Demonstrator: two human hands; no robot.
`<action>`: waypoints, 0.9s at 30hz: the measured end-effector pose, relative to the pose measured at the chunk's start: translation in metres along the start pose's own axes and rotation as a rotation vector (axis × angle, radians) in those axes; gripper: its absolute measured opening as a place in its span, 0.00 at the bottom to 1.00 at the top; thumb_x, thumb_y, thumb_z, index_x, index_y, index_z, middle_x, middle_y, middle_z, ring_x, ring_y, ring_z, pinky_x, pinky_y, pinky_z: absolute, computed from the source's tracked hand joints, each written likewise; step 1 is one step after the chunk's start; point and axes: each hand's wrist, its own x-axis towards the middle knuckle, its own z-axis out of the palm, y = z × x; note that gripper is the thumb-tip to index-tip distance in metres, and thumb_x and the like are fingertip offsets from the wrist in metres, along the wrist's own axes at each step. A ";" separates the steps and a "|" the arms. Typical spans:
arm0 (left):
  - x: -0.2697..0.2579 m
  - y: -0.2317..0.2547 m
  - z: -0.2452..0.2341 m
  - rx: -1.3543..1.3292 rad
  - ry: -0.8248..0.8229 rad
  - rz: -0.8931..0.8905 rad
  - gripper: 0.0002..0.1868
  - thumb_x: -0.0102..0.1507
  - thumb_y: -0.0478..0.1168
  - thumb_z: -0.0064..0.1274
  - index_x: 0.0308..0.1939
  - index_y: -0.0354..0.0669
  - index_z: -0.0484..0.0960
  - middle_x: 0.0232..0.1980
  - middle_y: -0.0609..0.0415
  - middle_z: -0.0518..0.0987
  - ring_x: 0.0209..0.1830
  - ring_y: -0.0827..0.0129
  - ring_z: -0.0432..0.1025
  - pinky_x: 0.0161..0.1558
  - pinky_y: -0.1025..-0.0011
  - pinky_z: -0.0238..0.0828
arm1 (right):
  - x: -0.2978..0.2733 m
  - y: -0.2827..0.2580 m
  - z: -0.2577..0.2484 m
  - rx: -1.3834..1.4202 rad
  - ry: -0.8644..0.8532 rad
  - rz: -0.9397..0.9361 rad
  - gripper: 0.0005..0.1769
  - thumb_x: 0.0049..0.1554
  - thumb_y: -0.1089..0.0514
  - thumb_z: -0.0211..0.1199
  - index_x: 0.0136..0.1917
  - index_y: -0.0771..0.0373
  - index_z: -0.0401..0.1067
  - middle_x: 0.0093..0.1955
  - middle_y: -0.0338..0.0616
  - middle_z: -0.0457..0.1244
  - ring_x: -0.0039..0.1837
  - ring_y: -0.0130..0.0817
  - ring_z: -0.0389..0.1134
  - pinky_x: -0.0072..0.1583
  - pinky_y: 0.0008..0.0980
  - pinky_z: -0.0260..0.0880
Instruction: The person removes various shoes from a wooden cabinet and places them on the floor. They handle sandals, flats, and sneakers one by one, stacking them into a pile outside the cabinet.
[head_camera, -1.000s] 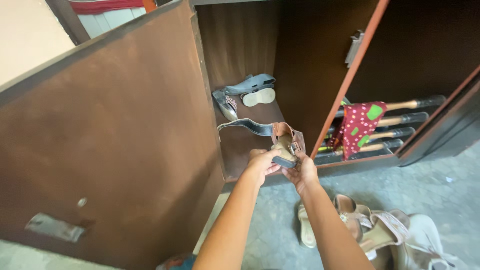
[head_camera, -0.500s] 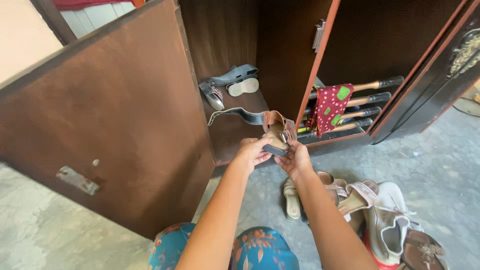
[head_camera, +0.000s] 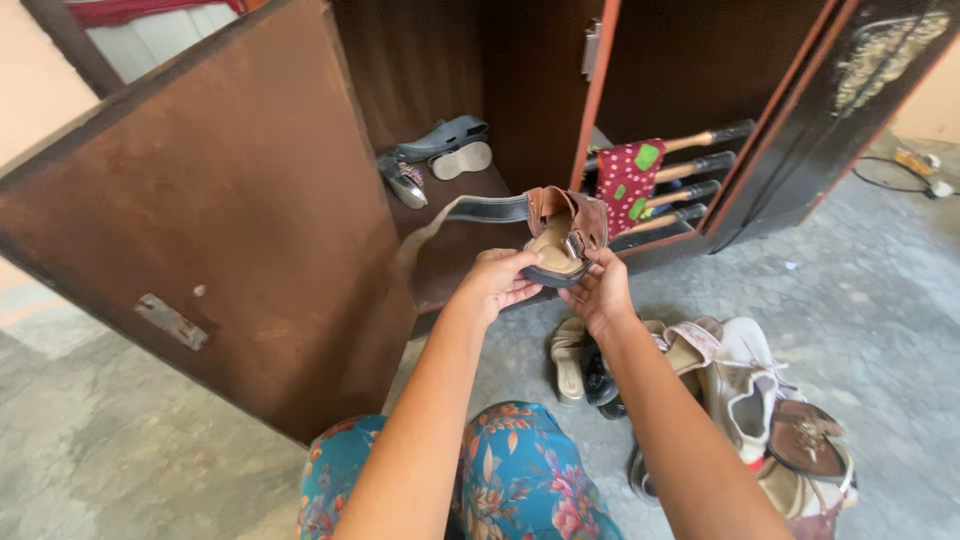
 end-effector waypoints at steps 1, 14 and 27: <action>-0.001 0.001 0.006 0.016 -0.016 -0.007 0.12 0.57 0.39 0.64 0.41 0.39 0.82 0.42 0.49 0.83 0.41 0.65 0.79 0.46 0.66 0.83 | -0.003 -0.006 -0.006 -0.025 -0.012 -0.017 0.23 0.50 0.39 0.56 0.50 0.57 0.70 0.47 0.43 0.66 0.51 0.38 0.65 0.56 0.38 0.66; 0.014 -0.037 0.093 0.044 -0.169 -0.060 0.12 0.60 0.37 0.62 0.44 0.34 0.82 0.44 0.48 0.84 0.41 0.64 0.80 0.45 0.66 0.83 | -0.025 -0.059 -0.105 -0.100 0.164 -0.139 0.21 0.54 0.40 0.57 0.50 0.59 0.70 0.50 0.44 0.66 0.53 0.38 0.65 0.56 0.40 0.66; 0.051 -0.111 0.134 0.047 -0.218 -0.185 0.11 0.62 0.37 0.60 0.42 0.30 0.80 0.43 0.43 0.84 0.40 0.60 0.80 0.44 0.64 0.83 | -0.010 -0.043 -0.178 -0.108 0.297 -0.109 0.20 0.57 0.42 0.58 0.51 0.60 0.70 0.48 0.42 0.66 0.52 0.36 0.66 0.55 0.38 0.69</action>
